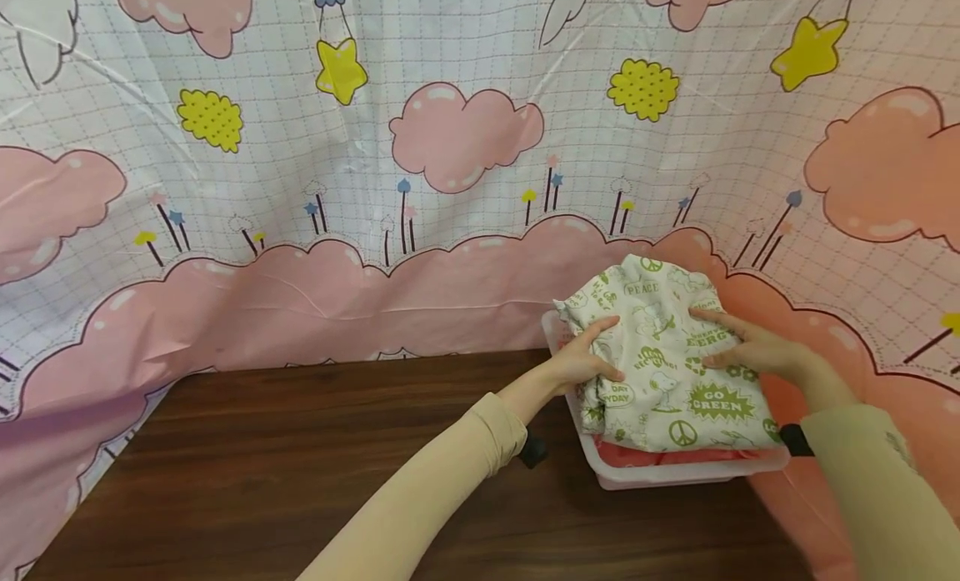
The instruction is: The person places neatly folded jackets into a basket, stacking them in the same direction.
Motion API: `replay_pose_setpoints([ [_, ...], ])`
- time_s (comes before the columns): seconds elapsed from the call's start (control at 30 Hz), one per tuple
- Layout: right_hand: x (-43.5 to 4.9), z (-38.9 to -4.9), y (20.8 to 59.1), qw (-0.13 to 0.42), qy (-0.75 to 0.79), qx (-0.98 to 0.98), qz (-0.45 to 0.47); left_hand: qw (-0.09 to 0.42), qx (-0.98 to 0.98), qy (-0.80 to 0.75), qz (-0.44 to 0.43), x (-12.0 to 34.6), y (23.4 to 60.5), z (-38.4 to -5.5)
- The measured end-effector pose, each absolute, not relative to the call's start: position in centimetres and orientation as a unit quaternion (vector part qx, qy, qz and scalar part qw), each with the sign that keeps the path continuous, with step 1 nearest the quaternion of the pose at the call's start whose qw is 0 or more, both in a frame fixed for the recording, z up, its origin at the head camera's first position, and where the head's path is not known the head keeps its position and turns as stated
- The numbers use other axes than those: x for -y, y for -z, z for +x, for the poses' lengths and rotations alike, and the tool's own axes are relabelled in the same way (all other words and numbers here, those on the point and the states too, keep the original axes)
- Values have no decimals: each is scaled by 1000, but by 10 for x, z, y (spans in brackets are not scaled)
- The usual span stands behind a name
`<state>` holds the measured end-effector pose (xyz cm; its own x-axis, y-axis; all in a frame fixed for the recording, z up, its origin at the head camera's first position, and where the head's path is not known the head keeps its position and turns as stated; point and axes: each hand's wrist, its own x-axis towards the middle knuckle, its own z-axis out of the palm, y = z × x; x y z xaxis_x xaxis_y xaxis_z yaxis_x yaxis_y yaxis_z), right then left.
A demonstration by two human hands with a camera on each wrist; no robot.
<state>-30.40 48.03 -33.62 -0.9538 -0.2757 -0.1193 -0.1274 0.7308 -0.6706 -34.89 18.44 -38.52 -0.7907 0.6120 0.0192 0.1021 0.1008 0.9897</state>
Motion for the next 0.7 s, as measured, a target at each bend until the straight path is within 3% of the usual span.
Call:
replay_pose_setpoints([
  [0.37, -486, -328, 362, 82, 315, -938, -119, 178, -743, -632, 133, -213, 414, -345],
  [0.7, -487, -336, 393, 107, 334, -931, -105, 170, -750, -635, 70, -223, 428, -333],
])
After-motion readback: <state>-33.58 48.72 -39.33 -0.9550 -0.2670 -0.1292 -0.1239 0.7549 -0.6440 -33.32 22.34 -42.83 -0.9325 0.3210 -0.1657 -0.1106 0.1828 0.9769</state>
